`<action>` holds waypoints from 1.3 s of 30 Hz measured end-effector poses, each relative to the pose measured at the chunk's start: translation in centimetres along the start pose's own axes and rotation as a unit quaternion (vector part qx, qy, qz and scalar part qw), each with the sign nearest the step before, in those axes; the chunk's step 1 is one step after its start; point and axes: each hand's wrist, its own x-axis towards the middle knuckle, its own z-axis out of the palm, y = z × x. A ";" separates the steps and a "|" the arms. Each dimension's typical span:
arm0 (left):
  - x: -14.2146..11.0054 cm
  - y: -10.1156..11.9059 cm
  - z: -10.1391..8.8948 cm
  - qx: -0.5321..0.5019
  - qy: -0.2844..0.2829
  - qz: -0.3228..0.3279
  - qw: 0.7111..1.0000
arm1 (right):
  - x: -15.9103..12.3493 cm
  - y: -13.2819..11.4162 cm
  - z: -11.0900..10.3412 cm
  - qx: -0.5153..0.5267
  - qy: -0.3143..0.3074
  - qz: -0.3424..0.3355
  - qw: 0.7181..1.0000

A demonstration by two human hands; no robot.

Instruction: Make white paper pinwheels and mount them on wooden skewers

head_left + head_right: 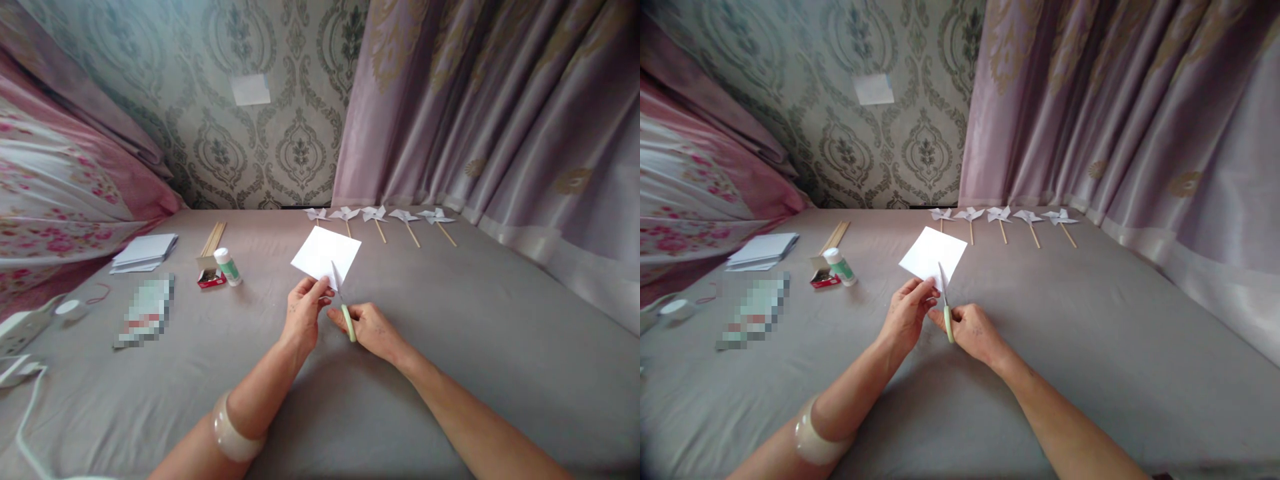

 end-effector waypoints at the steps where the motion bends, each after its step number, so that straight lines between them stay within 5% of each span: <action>1: 0.0 0.0 0.0 -0.001 -0.001 0.001 1.000 | 0.0 0.0 0.0 0.006 -0.006 -0.001 1.000; 13: -0.1 0.3 0.1 -0.019 -0.013 -0.006 1.000 | -0.2 0.1 -0.4 0.125 -0.100 0.017 0.987; 24: 1.7 0.7 -1.2 0.044 0.065 0.089 0.993 | -0.4 0.1 -2.0 0.023 -0.181 -0.054 0.982; 28: 2.3 0.8 -1.6 0.092 0.069 0.123 0.986 | -0.5 -0.5 -3.3 0.111 -0.024 -0.099 0.989; 33: 1.9 0.9 -1.3 0.121 0.016 0.123 0.985 | 0.7 0.1 -4.6 0.184 0.230 -0.096 0.951; 36: 1.8 0.8 -1.3 0.113 0.000 0.102 0.988 | 1.2 0.6 -4.8 0.204 0.276 -0.081 0.936; 39: 1.9 0.7 -1.4 0.070 0.016 0.062 0.996 | 0.9 0.3 -4.4 0.184 0.242 -0.070 0.950</action>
